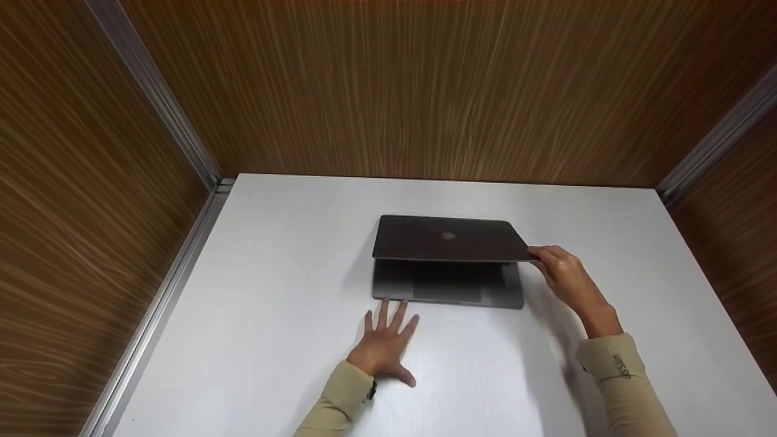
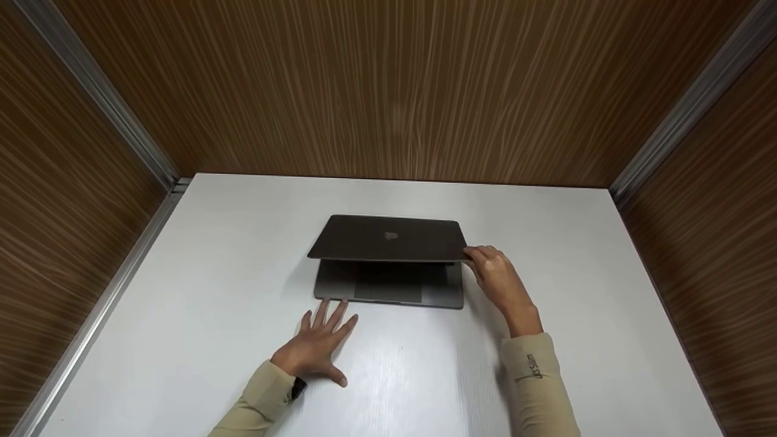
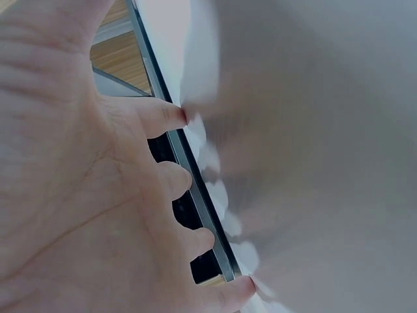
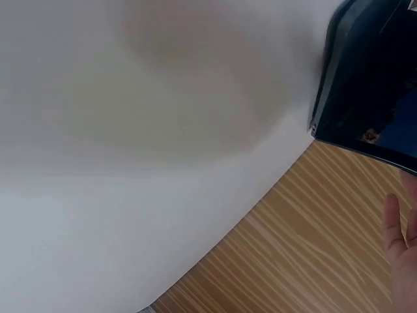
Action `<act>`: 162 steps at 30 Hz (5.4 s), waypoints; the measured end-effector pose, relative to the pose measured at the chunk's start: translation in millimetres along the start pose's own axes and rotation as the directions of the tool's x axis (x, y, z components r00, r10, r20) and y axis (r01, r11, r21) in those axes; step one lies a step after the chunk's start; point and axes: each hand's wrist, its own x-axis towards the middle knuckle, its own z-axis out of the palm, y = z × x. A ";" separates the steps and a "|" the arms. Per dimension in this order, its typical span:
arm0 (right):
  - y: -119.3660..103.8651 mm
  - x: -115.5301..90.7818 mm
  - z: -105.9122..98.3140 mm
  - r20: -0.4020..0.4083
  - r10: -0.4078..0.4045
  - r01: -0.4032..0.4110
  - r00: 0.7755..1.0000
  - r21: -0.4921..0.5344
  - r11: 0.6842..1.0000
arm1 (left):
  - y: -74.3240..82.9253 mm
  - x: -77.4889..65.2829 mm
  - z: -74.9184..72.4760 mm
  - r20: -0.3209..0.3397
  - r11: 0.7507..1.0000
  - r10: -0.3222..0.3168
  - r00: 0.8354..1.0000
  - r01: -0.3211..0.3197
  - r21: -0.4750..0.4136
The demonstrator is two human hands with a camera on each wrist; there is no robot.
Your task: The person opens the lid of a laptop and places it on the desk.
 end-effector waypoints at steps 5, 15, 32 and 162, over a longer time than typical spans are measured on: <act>2.3 3.5 -2.0 -0.004 0.017 -0.017 1.000 0.007 1.000 | 0.7 -0.2 0.3 0.008 1.000 -0.002 1.000 0.002 -0.002; 3.2 12.2 -5.7 -0.001 0.092 -0.092 0.996 0.051 0.994 | 0.2 -0.4 -1.8 0.002 1.000 0.001 1.000 -0.001 0.000; 4.5 19.7 -13.2 -0.001 0.134 -0.134 0.991 0.045 0.990 | 2.8 2.0 2.2 0.034 1.000 0.001 0.999 -0.001 -0.007; 21.6 104.8 -39.3 0.222 0.386 -0.437 0.895 0.270 0.858 | 1.5 -15.5 -2.9 0.033 0.995 -0.043 0.999 0.046 -0.085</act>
